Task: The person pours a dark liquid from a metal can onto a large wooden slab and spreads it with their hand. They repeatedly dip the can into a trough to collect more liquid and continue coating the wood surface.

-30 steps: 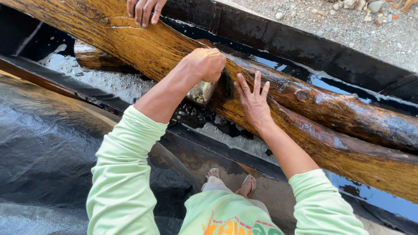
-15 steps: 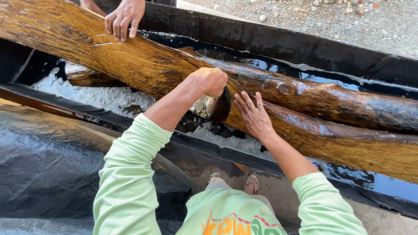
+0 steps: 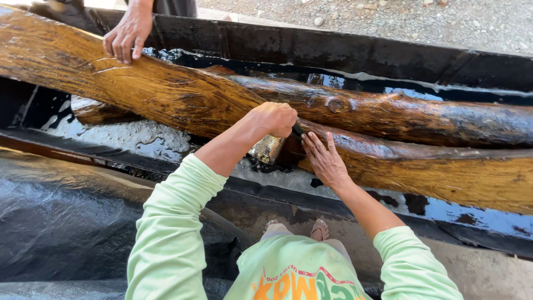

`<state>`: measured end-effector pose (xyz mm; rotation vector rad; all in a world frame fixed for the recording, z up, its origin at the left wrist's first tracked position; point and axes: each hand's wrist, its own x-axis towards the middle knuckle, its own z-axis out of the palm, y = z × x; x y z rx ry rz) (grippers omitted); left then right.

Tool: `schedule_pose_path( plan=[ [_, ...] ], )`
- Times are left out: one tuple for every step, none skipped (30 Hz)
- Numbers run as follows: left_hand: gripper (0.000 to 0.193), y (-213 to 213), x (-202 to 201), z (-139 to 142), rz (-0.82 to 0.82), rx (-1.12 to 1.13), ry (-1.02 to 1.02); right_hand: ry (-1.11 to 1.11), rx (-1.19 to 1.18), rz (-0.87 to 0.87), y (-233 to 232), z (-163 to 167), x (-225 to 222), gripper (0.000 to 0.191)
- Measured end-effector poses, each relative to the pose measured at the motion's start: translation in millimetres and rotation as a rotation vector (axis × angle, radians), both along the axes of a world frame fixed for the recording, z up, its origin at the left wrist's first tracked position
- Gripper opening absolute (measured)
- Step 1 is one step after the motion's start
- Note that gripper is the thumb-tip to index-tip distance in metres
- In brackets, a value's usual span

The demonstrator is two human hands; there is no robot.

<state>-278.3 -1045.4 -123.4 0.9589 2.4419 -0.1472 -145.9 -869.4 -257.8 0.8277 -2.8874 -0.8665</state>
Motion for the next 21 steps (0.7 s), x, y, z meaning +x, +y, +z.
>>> schedule_pose_path(
  plan=[
    [0.023,10.1,4.4,-1.3,0.002,-0.040,-0.039,-0.014,-0.013,-0.014,9.2,-0.2,5.8,0.071],
    [0.023,20.0,9.0,-3.2,-0.007,-0.040,-0.040,-0.016,-0.022,-0.021,19.6,-0.3,11.7,0.071],
    [0.024,28.5,14.2,-5.1,-0.018,-0.039,-0.042,-0.020,-0.030,-0.031,30.2,-0.9,18.5,0.072],
    [0.025,36.6,19.7,-6.9,-0.027,-0.038,-0.046,-0.025,-0.037,-0.039,40.4,-1.4,25.3,0.072],
    [0.024,45.0,24.5,-8.9,-0.025,-0.027,-0.052,-0.082,-0.071,-0.070,50.5,-2.2,31.7,0.074],
    [0.024,53.4,28.1,-10.9,-0.023,-0.015,-0.057,-0.137,-0.106,-0.101,60.4,-3.3,36.7,0.076],
    [0.024,63.1,32.8,-12.7,-0.016,-0.004,-0.061,-0.192,-0.140,-0.128,70.7,-3.6,42.0,0.078],
    [0.024,73.4,38.0,-15.7,-0.033,-0.004,-0.070,-0.132,-0.128,-0.114,80.5,-4.3,47.5,0.076],
    [0.024,82.5,43.1,-18.4,-0.050,-0.008,-0.078,-0.072,-0.118,-0.100,89.2,-4.8,53.3,0.074],
    [0.025,91.8,46.3,-19.9,-0.066,-0.011,-0.082,-0.008,-0.108,-0.086,98.8,-5.1,57.5,0.073],
    [0.026,102.9,49.5,-21.8,-0.072,-0.003,-0.080,-0.005,-0.106,-0.095,108.8,-5.5,61.6,0.074],
    [0.026,115.1,54.6,-25.4,-0.077,0.004,-0.082,-0.005,-0.104,-0.103,118.1,-6.4,67.0,0.074],
    [0.027,126.2,60.6,-29.5,-0.080,0.010,-0.086,-0.009,-0.103,-0.110,126.7,-7.2,73.2,0.075],
    [0.028,136.6,65.0,-33.1,-0.070,0.015,-0.086,-0.019,-0.088,-0.117,135.8,-7.7,78.0,0.076],
    [0.028,147.4,69.2,-36.3,-0.063,0.019,-0.086,-0.030,-0.072,-0.127,145.4,-7.9,82.9,0.077],
    [0.029,158.7,73.4,-40.3,-0.058,0.024,-0.088,-0.043,-0.055,-0.138,154.7,-8.5,87.9,0.077],
    [0.029,169.8,76.9,-44.9,-0.085,0.021,-0.106,-0.044,-0.089,-0.151,163.9,-9.6,92.6,0.077],
    [0.030,180.1,80.3,-49.2,-0.111,0.020,-0.125,-0.045,-0.121,-0.162,173.1,-10.6,97.0,0.076],
    [0.031,189.7,83.3,-53.3,-0.136,0.019,-0.143,-0.046,-0.153,-0.174,181.4,-11.8,100.8,0.076],
    [0.031,199.0,86.0,-57.5,-0.185,0.015,-0.148,-0.045,-0.160,-0.187,189.1,-13.3,103.6,0.075],
    [0.032,207.5,89.3,-62.1,-0.233,0.012,-0.154,-0.046,-0.167,-0.201,196.3,-15.1,106.7,0.074]
  ],
)
